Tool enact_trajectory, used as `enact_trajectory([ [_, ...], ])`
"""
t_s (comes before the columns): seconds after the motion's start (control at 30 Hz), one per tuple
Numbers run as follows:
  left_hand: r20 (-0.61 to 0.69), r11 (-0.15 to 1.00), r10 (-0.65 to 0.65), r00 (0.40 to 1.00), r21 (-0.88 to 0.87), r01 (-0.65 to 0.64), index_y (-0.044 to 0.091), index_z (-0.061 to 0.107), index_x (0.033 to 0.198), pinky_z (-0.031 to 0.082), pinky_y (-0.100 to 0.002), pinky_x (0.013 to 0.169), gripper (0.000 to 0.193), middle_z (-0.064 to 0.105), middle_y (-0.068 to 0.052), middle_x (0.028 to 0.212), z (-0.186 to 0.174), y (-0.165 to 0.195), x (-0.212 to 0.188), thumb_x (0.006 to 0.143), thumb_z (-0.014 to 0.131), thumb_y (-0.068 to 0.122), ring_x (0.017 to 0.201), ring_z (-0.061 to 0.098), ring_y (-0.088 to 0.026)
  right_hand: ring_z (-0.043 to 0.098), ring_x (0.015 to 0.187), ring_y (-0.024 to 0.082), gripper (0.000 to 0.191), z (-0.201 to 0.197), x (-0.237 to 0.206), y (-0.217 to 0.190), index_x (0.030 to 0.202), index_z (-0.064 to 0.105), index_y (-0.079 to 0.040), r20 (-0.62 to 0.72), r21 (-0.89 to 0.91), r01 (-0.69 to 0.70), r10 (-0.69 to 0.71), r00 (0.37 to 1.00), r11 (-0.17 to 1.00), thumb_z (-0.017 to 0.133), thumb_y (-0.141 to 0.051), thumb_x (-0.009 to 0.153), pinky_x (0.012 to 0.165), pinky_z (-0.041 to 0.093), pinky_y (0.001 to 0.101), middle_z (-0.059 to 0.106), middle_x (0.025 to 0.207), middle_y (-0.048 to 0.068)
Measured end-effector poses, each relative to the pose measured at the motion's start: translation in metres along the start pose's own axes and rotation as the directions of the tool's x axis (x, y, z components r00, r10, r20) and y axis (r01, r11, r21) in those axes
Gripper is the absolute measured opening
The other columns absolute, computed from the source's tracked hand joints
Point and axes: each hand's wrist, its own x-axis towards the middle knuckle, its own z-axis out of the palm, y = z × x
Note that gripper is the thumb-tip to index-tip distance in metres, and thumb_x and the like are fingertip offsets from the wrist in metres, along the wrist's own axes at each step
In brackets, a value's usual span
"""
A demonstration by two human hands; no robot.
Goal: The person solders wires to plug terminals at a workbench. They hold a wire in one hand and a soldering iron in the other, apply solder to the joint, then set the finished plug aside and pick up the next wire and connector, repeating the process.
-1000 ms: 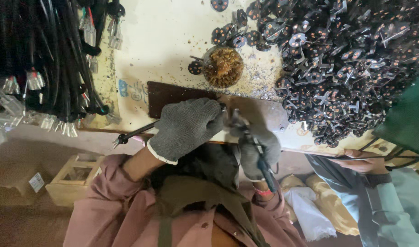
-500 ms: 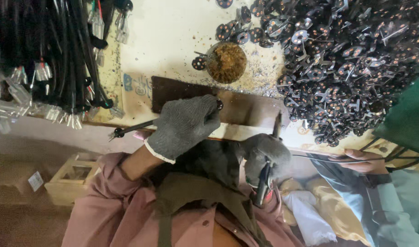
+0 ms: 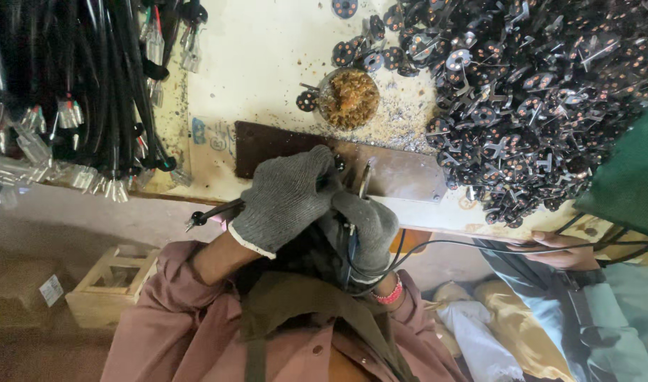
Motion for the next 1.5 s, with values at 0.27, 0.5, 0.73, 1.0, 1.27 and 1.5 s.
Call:
enact_trajectory([
  [0.27,-0.098,0.997,0.016,0.995,0.079,-0.008,0.010,0.057,0.089,0.052,-0.049,0.061,0.017,0.065,-0.013,0.081,0.004,0.006,-0.007,0.089,0.072,0.017,0.075,0.067,-0.038,0.071,0.092,0.024,0.038,0.005,-0.023,-0.010,0.119,0.062,-0.003,-0.099,0.238,-0.207,0.236,0.967,0.949,0.085,-0.006,0.089,0.082,0.058,0.0365,0.071,0.107,0.012],
  [0.5,-0.109,0.994,-0.008,0.994,0.108,0.020,0.010,0.057,0.088,0.050,-0.051,0.056,0.019,0.064,-0.012,0.072,0.007,0.008,-0.005,0.090,0.073,0.020,0.067,0.066,-0.038,0.064,0.089,0.014,0.054,0.009,-0.028,-0.003,0.122,0.055,-0.006,-0.131,0.394,-0.406,0.488,0.863,0.824,0.089,-0.002,0.081,0.078,0.057,0.0293,0.067,0.104,0.007],
  [0.73,-0.048,0.991,-0.118,0.992,0.058,0.120,0.010,0.059,0.091,0.051,-0.052,0.059,0.021,0.066,-0.014,0.079,-0.004,0.015,-0.009,0.093,0.071,0.027,0.071,0.067,-0.040,0.072,0.097,0.016,0.055,0.006,-0.011,-0.005,0.123,0.052,-0.006,-0.161,0.398,-0.445,0.539,0.827,0.802,0.088,-0.003,0.082,0.086,0.060,0.0312,0.073,0.110,0.009],
  [1.0,0.027,0.991,-0.019,0.999,-0.129,0.022,0.006,0.064,0.123,0.055,-0.044,0.071,0.031,0.069,-0.018,0.110,-0.019,0.010,-0.025,0.094,0.064,0.018,0.091,0.068,-0.038,0.072,0.099,0.020,0.061,0.000,0.000,-0.005,0.127,0.050,-0.005,-0.120,0.354,-0.409,0.474,0.872,0.841,0.088,0.004,0.079,0.088,0.060,0.0324,0.073,0.107,0.012],
  [1.27,0.174,0.819,-0.125,0.977,-0.537,0.200,0.001,0.070,0.100,0.057,-0.037,0.080,0.013,0.073,-0.011,0.099,-0.003,-0.004,-0.027,0.089,0.071,0.009,0.091,0.074,-0.029,0.072,0.095,0.017,0.064,0.008,-0.006,-0.001,0.136,0.046,-0.005,-0.182,0.516,-0.348,0.497,0.848,0.783,0.084,0.007,0.086,0.085,0.060,0.0310,0.074,0.107,0.010],
  [1.5,0.120,0.985,0.170,0.978,0.018,-0.173,0.012,0.071,0.117,0.055,-0.043,0.067,0.033,0.071,-0.010,0.107,-0.007,-0.009,-0.023,0.083,0.070,0.011,0.092,0.071,-0.032,0.064,0.081,0.018,0.028,0.000,-0.012,0.005,0.111,0.066,-0.001,-0.036,0.299,-0.589,0.625,0.779,0.751,0.083,0.006,0.091,0.072,0.054,0.0306,0.070,0.096,0.015],
])
